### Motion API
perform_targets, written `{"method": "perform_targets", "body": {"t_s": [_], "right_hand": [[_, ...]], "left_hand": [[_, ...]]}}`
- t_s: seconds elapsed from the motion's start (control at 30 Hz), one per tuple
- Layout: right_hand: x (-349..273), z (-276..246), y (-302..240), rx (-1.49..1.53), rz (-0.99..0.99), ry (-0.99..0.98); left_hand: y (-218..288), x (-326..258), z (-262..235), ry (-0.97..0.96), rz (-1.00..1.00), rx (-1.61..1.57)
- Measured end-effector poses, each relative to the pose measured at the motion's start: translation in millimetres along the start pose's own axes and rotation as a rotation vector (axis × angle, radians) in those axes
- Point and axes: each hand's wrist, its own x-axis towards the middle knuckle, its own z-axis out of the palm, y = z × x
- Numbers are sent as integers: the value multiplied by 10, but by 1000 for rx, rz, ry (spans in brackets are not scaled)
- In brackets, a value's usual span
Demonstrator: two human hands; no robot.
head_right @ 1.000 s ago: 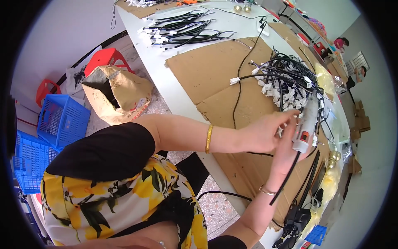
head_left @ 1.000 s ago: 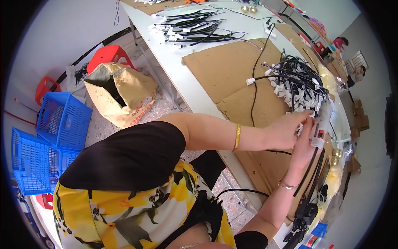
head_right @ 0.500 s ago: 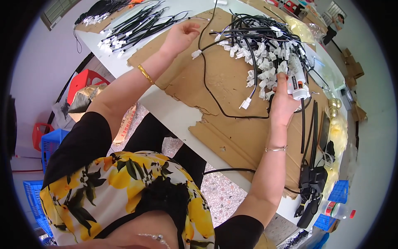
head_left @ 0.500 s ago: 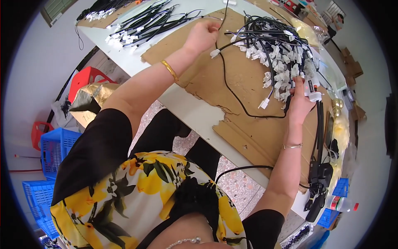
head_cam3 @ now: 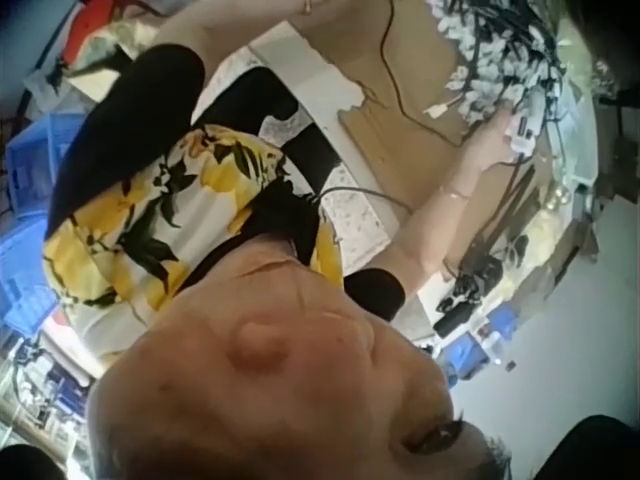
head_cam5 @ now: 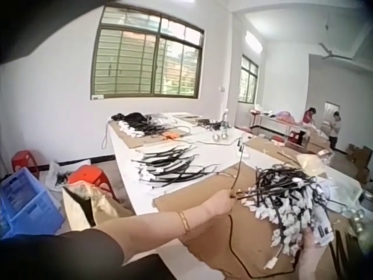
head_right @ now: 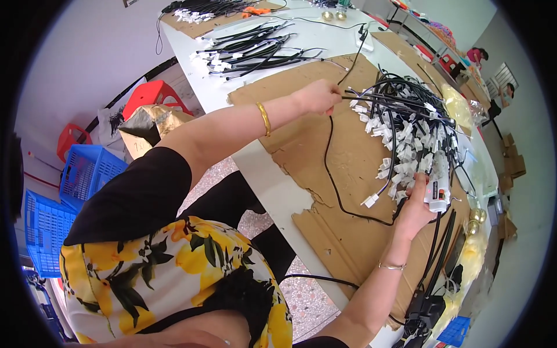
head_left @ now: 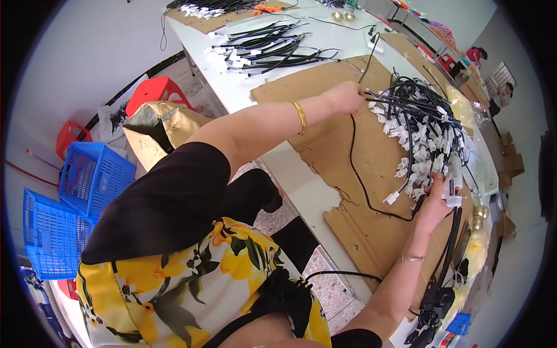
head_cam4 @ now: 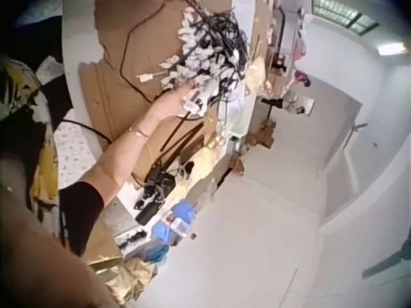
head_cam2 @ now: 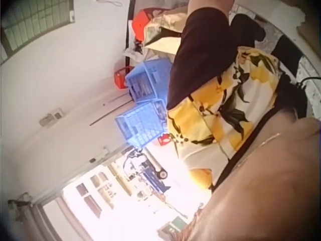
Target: Assembling electronic components by gluing wire bundles to plastic bases using a hot glue gun.
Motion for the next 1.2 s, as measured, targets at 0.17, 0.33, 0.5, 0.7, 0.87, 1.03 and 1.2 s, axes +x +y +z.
{"method": "perform_targets", "body": {"t_s": [0.17,0.33,0.5,0.7,0.87,1.03,1.2], "right_hand": [[-10,-7,-1,-16,-49,-7],[-73,9,-85,-28,-41,76],[-86,51,-143,-67,-28,63],[-89,36,-143,-51,-27,49],[-88,35,-161,16,-30,22],[-93,44,-210,11,-77,18],[-78,50,-248,75,-98,54]], "left_hand": [[424,-176,-270,-74,-257,-672],[522,-75,-301,59,-1,-1229],[358,-245,-5,12,-103,-1097],[85,-282,257,-274,-224,-1121],[116,-380,298,-353,-186,-1109],[240,-481,300,-517,-151,-1008],[610,-291,97,-491,25,-1227]]}}
